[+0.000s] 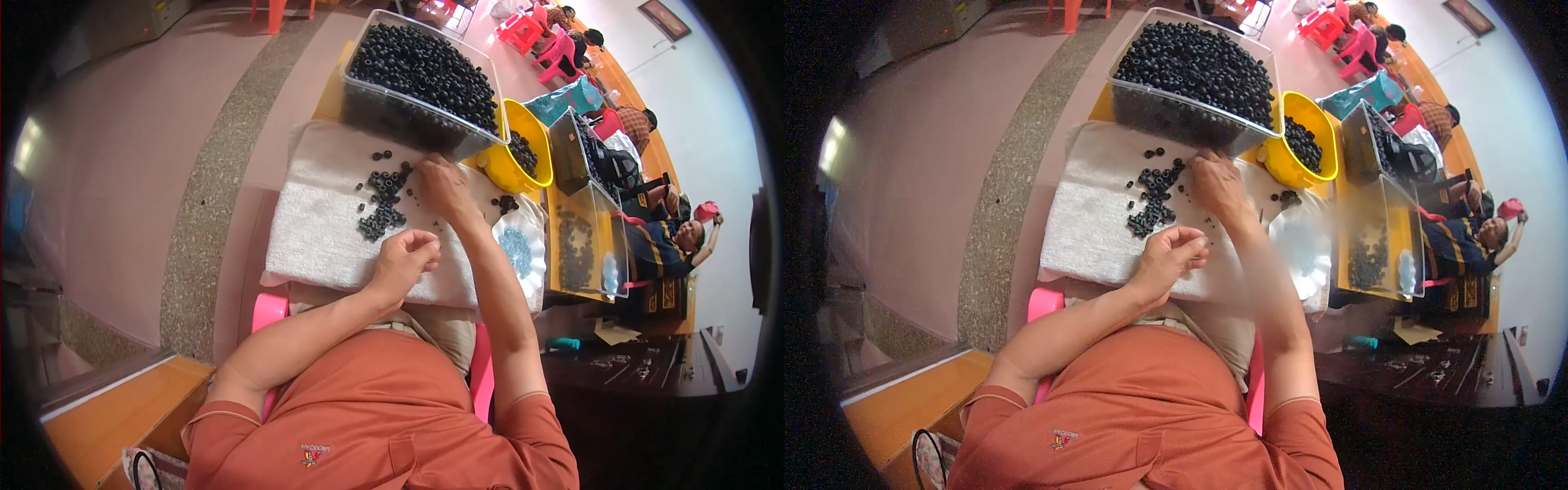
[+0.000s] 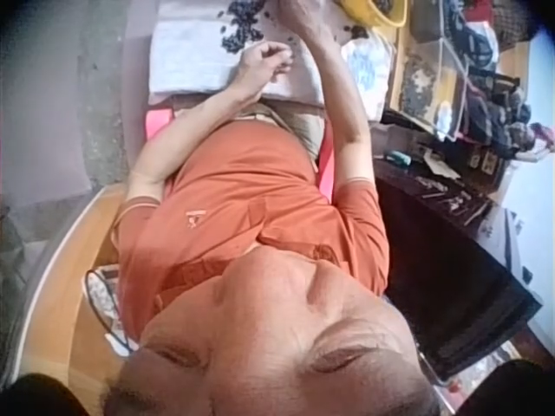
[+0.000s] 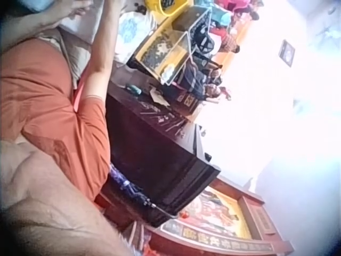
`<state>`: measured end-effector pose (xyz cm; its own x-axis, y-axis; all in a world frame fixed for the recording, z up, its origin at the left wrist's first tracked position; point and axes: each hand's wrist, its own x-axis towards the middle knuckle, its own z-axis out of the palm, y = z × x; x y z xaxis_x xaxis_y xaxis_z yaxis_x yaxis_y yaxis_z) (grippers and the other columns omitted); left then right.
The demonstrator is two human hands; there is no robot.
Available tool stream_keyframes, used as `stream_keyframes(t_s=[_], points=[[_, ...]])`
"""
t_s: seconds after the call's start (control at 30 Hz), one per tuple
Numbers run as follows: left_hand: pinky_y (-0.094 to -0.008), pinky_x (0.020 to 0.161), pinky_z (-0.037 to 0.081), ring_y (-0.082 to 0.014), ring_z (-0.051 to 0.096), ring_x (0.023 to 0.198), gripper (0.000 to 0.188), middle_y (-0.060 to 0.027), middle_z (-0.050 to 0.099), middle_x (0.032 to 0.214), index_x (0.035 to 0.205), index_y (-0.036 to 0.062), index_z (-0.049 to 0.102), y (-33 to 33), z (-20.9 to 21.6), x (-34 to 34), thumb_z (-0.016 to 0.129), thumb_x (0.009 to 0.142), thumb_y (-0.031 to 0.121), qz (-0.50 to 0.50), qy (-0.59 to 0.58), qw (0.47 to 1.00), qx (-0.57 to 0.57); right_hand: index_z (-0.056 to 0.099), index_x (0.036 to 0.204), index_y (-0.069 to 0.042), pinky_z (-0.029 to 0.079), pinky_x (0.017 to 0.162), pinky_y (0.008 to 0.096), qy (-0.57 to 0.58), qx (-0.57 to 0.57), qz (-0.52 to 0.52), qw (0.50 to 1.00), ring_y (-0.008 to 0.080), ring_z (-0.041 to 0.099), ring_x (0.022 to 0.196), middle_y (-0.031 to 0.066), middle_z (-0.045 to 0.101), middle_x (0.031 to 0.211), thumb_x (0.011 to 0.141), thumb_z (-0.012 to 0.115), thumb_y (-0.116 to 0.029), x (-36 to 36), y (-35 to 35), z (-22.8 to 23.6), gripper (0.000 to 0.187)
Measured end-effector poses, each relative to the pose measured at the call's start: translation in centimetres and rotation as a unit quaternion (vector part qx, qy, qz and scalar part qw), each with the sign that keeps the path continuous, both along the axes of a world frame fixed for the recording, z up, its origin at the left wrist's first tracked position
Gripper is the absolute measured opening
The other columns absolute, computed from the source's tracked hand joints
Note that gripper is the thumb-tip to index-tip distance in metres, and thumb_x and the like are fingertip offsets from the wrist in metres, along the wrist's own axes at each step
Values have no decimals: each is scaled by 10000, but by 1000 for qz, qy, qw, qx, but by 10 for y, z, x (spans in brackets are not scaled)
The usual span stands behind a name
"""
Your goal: Sorting small black parts by hand from a large container into a small bowl and onto a plate.
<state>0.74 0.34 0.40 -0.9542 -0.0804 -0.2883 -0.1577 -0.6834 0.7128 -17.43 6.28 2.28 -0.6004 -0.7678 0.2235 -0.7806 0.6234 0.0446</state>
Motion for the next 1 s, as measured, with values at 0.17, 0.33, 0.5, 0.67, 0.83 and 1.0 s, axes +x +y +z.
stream_keyframes(t_s=[0.17,0.33,0.5,0.67,0.83,1.0], points=[[-217,633,468,-90,624,739,178,-16,653,872,1018,74,627,-1,4,1,679,901,198,1,2,1000,-6,682,995,-92,507,863,412,22,-68,2,997,326,603,1018,110,637,1084,767,579,-64,3,4,4,252],[-218,634,478,-93,625,743,168,-22,652,877,1009,66,630,-1,2,-1,673,903,189,3,-5,1000,-7,677,1020,-86,504,867,408,-21,-64,-2,998,337,598,1018,120,635,1077,749,594,-66,1,10,1,284],[-220,648,491,-96,627,744,168,-27,652,876,1013,59,631,1,1,-1,668,906,183,13,9,1000,-14,680,1029,-70,500,882,401,-61,-101,-36,992,330,596,1038,117,644,1080,764,578,-58,3,15,2,283],[-226,675,507,-99,625,767,170,-34,653,883,1018,51,631,1,0,-1,669,905,174,6,1,1000,0,696,990,-63,496,883,396,-2,-112,20,993,329,603,1034,105,668,1051,780,572,-56,3,14,-4,245],[-238,700,517,-105,624,770,171,-41,652,894,1014,35,629,1,1,-1,665,908,165,5,-2,1000,-5,707,976,-53,500,860,400,-58,-105,30,992,327,626,987,121,671,1033,792,577,-40,12,9,5,226],[-256,738,529,-116,625,785,148,-46,653,904,1006,19,627,3,-4,-3,647,917,136,18,11,1000,-12,709,951,-36,510,805,405,-135,-58,62,987,355,641,907,154,668,978,800,584,-31,18,3,19,197]])
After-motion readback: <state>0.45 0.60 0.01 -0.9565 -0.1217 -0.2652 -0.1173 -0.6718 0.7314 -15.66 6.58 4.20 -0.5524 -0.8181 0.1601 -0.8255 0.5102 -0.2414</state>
